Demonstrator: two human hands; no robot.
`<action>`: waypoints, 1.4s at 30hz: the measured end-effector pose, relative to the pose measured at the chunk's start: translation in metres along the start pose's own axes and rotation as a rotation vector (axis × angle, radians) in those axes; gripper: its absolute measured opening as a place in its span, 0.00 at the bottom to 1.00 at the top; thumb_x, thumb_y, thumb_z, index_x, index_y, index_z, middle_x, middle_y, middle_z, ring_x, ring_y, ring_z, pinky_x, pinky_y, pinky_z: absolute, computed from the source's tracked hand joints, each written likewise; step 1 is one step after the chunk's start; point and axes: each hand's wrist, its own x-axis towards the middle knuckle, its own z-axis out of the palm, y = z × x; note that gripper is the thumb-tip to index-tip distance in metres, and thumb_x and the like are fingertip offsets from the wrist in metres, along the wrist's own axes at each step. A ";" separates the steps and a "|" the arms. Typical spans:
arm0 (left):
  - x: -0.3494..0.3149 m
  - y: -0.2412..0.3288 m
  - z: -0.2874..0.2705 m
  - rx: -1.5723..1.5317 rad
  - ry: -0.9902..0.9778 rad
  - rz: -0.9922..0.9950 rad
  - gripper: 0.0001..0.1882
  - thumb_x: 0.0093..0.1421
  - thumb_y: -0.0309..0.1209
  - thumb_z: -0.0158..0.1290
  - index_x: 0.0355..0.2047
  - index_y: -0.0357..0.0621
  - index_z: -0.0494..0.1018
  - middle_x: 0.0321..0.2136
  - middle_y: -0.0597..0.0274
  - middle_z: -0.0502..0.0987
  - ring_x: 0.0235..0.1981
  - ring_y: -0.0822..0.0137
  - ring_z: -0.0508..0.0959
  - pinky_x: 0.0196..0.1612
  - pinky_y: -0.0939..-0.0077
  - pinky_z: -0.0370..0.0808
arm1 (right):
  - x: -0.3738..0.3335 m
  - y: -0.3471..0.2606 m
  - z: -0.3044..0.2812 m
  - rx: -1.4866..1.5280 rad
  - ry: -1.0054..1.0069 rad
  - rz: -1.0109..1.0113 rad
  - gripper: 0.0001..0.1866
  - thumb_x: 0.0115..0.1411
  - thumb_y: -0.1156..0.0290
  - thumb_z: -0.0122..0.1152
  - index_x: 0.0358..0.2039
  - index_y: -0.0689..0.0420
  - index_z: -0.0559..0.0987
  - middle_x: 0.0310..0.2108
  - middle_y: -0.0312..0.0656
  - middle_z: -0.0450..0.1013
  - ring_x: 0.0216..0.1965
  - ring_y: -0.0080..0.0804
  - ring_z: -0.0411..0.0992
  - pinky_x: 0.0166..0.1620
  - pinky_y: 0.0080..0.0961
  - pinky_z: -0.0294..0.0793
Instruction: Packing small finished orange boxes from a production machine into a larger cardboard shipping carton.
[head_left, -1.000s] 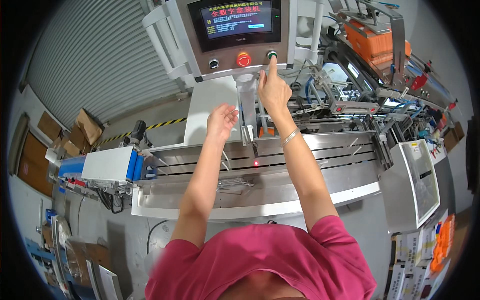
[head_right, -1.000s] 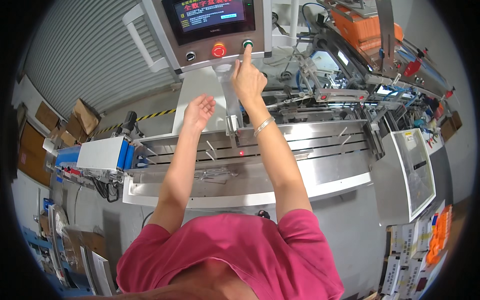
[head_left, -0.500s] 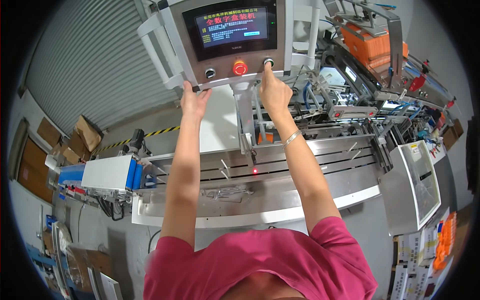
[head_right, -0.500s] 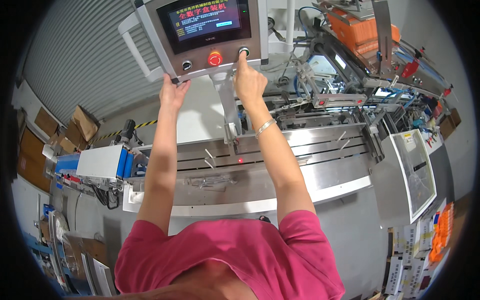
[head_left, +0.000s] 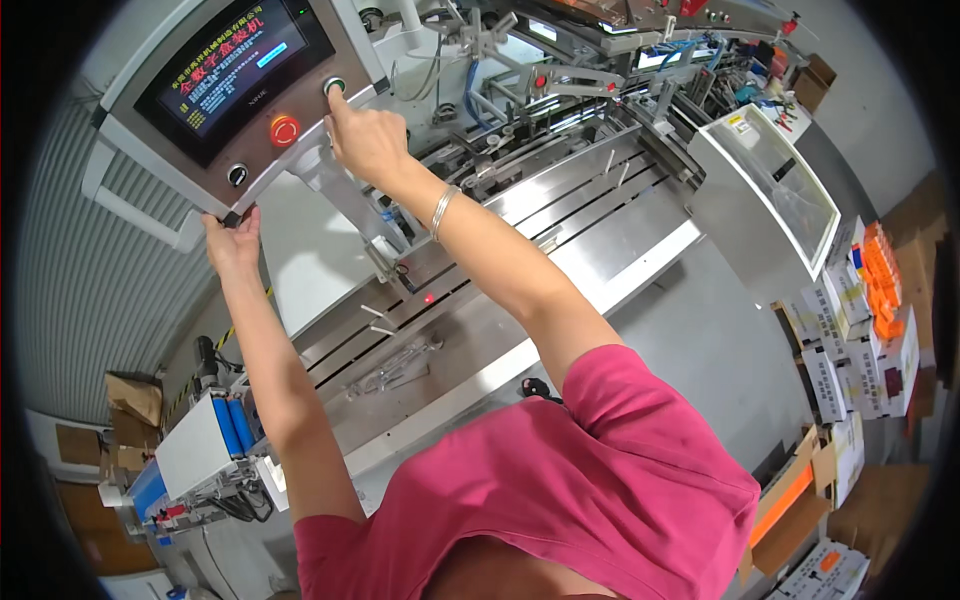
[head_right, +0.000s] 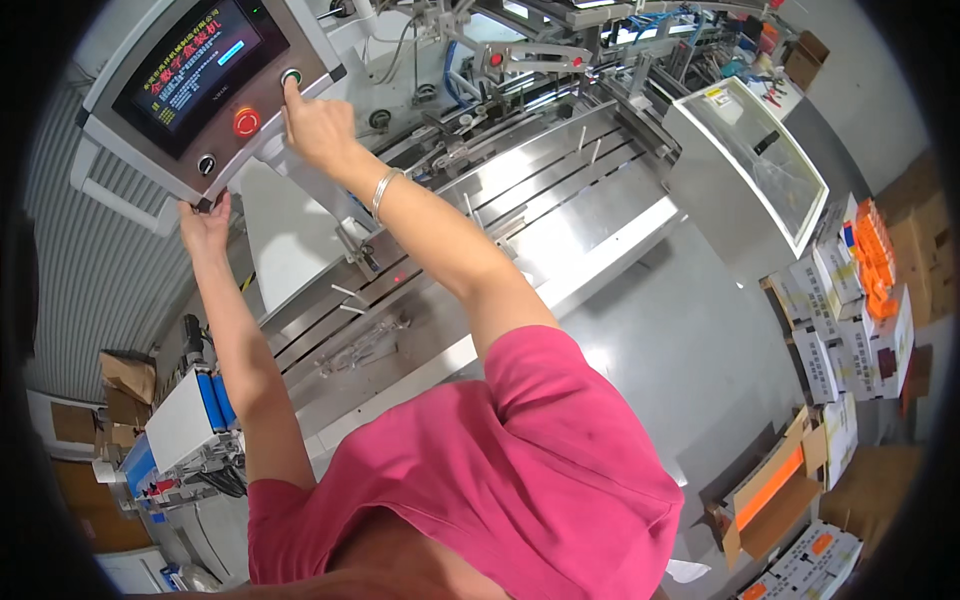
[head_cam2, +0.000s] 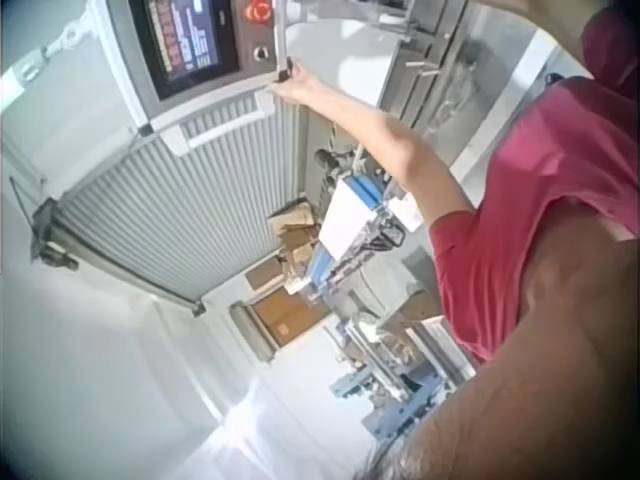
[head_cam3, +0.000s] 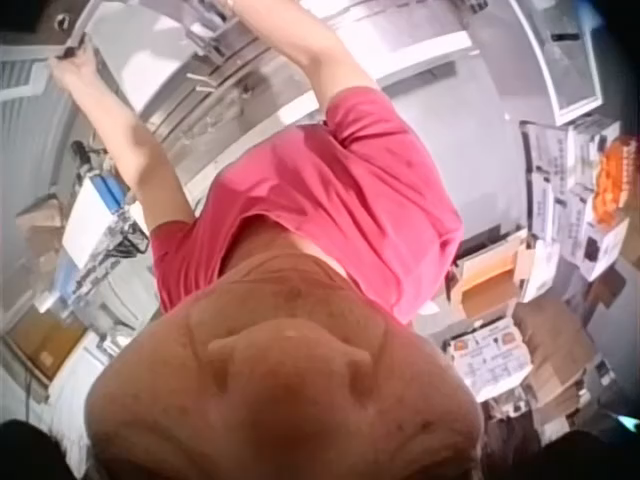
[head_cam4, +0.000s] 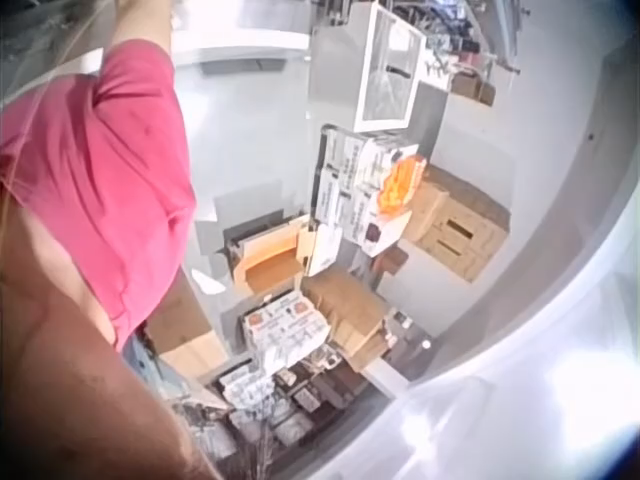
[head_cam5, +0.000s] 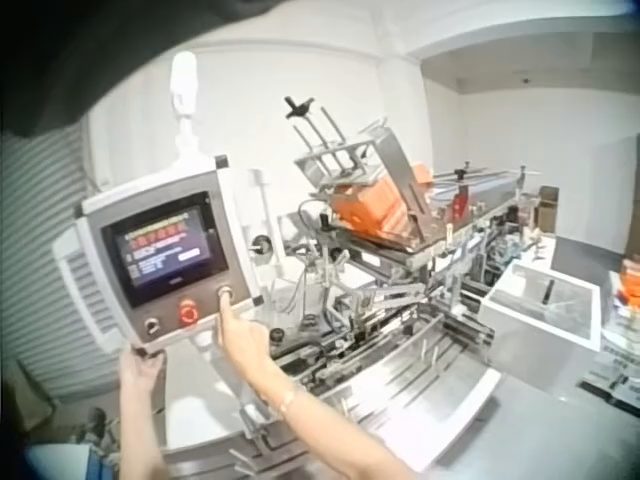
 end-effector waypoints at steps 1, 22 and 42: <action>-0.001 -0.001 -0.001 0.002 0.002 -0.003 0.26 0.64 0.46 0.37 0.53 0.37 0.56 0.51 0.48 0.60 0.50 0.46 0.63 0.52 0.51 0.65 | -0.001 -0.002 -0.004 0.016 -0.006 0.007 0.22 0.55 0.64 0.52 0.48 0.58 0.64 0.13 0.45 0.70 0.15 0.45 0.70 0.18 0.38 0.66; -0.115 -0.041 -0.055 0.132 -0.025 0.062 0.30 0.61 0.43 0.43 0.56 0.35 0.53 0.55 0.45 0.55 0.51 0.53 0.65 0.50 0.61 0.65 | -0.142 0.001 -0.084 0.125 -0.372 0.212 0.13 0.55 0.63 0.53 0.40 0.51 0.73 0.18 0.42 0.73 0.21 0.43 0.72 0.24 0.35 0.71; -0.274 -0.151 -0.043 0.513 -0.333 -0.033 0.17 0.65 0.37 0.39 0.47 0.38 0.63 0.39 0.58 0.71 0.32 0.71 0.73 0.33 0.79 0.69 | -0.366 0.021 -0.302 -0.242 -0.446 0.990 0.14 0.55 0.61 0.53 0.37 0.54 0.77 0.24 0.45 0.75 0.27 0.43 0.74 0.32 0.34 0.73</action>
